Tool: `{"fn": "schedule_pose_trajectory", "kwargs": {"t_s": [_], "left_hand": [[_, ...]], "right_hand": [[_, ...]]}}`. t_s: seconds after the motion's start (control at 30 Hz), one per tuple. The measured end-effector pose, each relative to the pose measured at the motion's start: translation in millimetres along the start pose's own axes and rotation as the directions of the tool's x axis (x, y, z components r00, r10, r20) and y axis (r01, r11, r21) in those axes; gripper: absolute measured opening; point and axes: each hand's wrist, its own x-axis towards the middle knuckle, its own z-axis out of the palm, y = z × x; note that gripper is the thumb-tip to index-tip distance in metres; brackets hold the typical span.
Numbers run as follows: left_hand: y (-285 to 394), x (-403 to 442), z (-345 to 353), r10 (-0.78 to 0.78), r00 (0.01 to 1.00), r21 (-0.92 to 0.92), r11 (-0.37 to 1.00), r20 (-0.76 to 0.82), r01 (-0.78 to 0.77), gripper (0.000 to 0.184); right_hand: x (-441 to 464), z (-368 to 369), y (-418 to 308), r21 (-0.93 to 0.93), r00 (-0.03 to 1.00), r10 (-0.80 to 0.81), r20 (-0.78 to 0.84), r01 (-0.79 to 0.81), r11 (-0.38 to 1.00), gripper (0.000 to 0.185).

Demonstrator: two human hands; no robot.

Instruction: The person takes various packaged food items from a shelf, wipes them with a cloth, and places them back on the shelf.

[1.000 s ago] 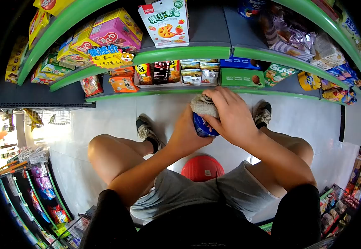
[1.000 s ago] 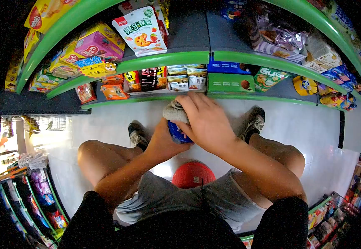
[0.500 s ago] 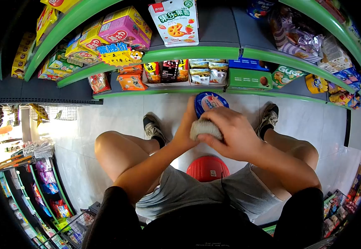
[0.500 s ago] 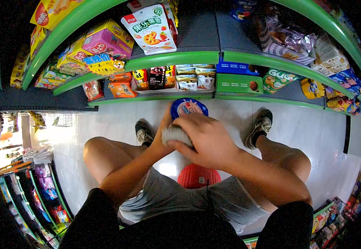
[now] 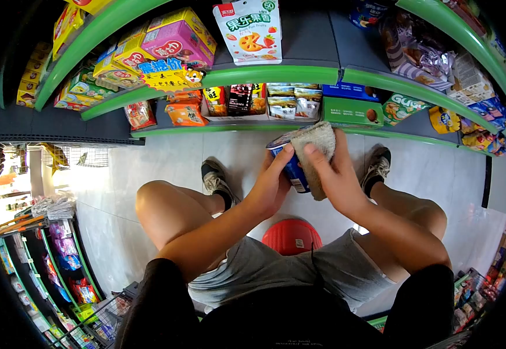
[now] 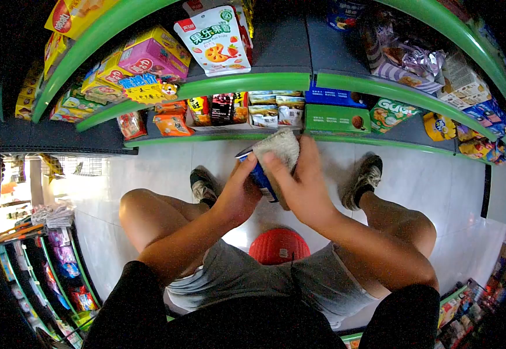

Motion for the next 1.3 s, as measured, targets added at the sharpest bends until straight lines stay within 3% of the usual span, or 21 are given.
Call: {"fn": "schedule_pose_trajectory", "kwargs": {"t_s": [0.1,0.17,0.23,0.5,0.6,0.7,1.0,1.3], "left_hand": [[-3,-5,0,-0.001,0.999,0.041,0.999,-0.042,0.003,0.057],[-4,-5,0,0.021,0.999,0.072,0.997,-0.048,-0.017,0.056],[-3,-7,3,0.044,0.993,0.117,0.993,-0.111,-0.031,0.046],[6,-6,-1,0.052,0.996,0.112,0.993,-0.076,-0.043,0.052],[11,-6,-5,0.008,1.000,0.076,0.997,-0.026,-0.006,0.057],[12,-8,-5,-0.041,0.999,0.045,0.998,0.004,0.041,0.061],[20,-13,1,-0.105,0.989,-0.007,0.994,0.100,0.106,0.073],[28,-15,3,-0.124,0.978,-0.045,0.990,0.169,0.133,0.088]], "right_hand": [[-2,2,-2,-0.138,0.998,-0.058,0.023,0.061,0.989,0.063],[-3,6,-14,-0.010,0.997,-0.058,0.051,0.058,0.998,0.061],[-2,6,-10,-0.005,0.998,-0.055,0.045,0.055,0.998,0.059],[4,5,-10,-0.017,0.998,-0.015,0.069,0.016,1.000,0.051],[7,0,-15,0.012,0.994,0.052,0.101,-0.053,0.999,0.053],[7,-1,-23,0.178,0.972,0.212,0.103,-0.228,0.957,0.053],[12,-8,-12,0.243,0.977,0.195,0.091,-0.212,0.947,0.058],[18,-17,-6,0.286,0.925,0.278,0.258,-0.348,0.893,0.063]]}}
